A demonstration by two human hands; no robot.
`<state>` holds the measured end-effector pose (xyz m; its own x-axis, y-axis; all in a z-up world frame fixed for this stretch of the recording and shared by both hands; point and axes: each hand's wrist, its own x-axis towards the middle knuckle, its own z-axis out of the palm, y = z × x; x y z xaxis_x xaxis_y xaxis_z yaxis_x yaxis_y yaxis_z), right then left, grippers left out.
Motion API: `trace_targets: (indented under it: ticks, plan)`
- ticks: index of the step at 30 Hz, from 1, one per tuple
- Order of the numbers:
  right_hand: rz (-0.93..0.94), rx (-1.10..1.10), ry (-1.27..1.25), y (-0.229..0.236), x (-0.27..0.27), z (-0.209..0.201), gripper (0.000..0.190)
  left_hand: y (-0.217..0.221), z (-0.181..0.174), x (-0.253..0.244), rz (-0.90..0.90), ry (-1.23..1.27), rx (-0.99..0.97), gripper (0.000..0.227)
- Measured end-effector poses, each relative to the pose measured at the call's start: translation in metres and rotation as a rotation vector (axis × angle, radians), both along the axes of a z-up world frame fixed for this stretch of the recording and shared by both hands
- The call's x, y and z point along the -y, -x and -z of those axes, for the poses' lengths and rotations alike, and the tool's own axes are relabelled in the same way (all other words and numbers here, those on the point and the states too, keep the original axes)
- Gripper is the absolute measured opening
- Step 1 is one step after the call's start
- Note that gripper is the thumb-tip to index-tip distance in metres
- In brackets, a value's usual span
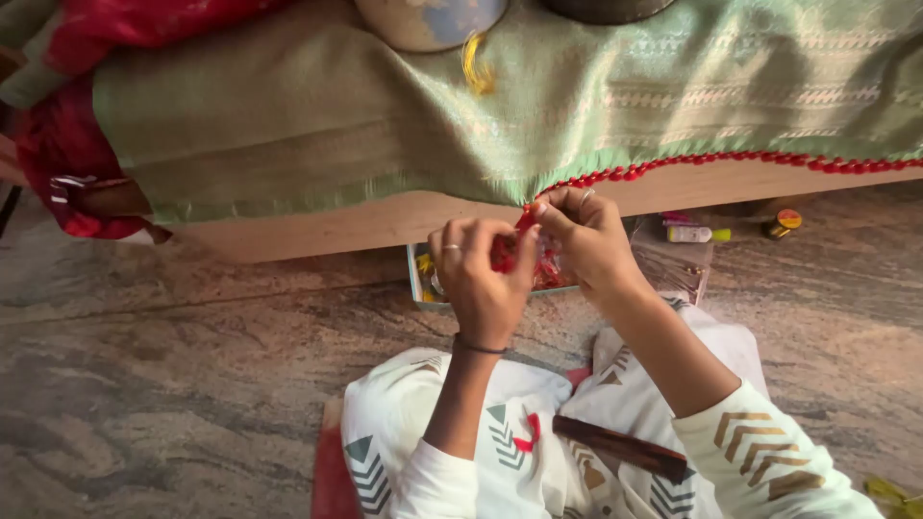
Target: Manually attaching a red pom-pom border to a green saree fabric and trimming excess thread.
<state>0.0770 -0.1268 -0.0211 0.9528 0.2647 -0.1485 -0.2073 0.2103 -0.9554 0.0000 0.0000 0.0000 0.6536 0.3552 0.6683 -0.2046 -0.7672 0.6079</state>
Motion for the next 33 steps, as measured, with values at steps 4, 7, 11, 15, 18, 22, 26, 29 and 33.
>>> trace_targets:
  ticks: [4, 7, 11, 15, 18, 22, 26, 29, 33]
  plan:
    - [0.008, 0.149, -0.22, -0.004, -0.007, 0.024, 0.007, 0.009, -0.023, 0.0, 0.151, -0.213, 0.152, 0.026]
    - [0.055, 0.199, -0.17, 0.002, -0.008, 0.013, 0.006, 0.0, -0.011, -0.01, 0.223, -0.283, 0.047, 0.034]
    - [0.084, 0.127, -0.234, 0.008, -0.002, 0.012, 0.004, -0.004, -0.011, -0.017, 0.211, -0.207, 0.047, 0.014]
    - [0.091, 0.174, -0.183, 0.022, -0.002, 0.003, 0.005, -0.003, -0.024, -0.013, 0.313, 0.149, -0.116, 0.008]
    - [0.156, 0.475, -0.003, 0.034, -0.003, 0.001, 0.005, -0.013, -0.009, -0.017, 0.478, 0.433, -0.168, 0.011]
    - [0.216, 0.688, 0.167, 0.041, 0.001, -0.013, 0.005, -0.018, -0.01, -0.022, 0.531, 0.577, -0.24, 0.013]
    - [0.187, 0.536, 0.051, 0.037, -0.001, -0.016, 0.006, -0.012, -0.01, -0.021, 0.495, 0.386, -0.148, 0.009]
    - [0.222, 0.609, 0.051, 0.038, -0.002, -0.018, 0.009, -0.006, -0.02, -0.01, 0.327, 0.225, -0.027, 0.006]
    - [0.333, 0.923, 0.383, 0.041, 0.0, -0.016, 0.022, 0.006, -0.03, -0.002, 0.152, -0.051, 0.122, 0.007]
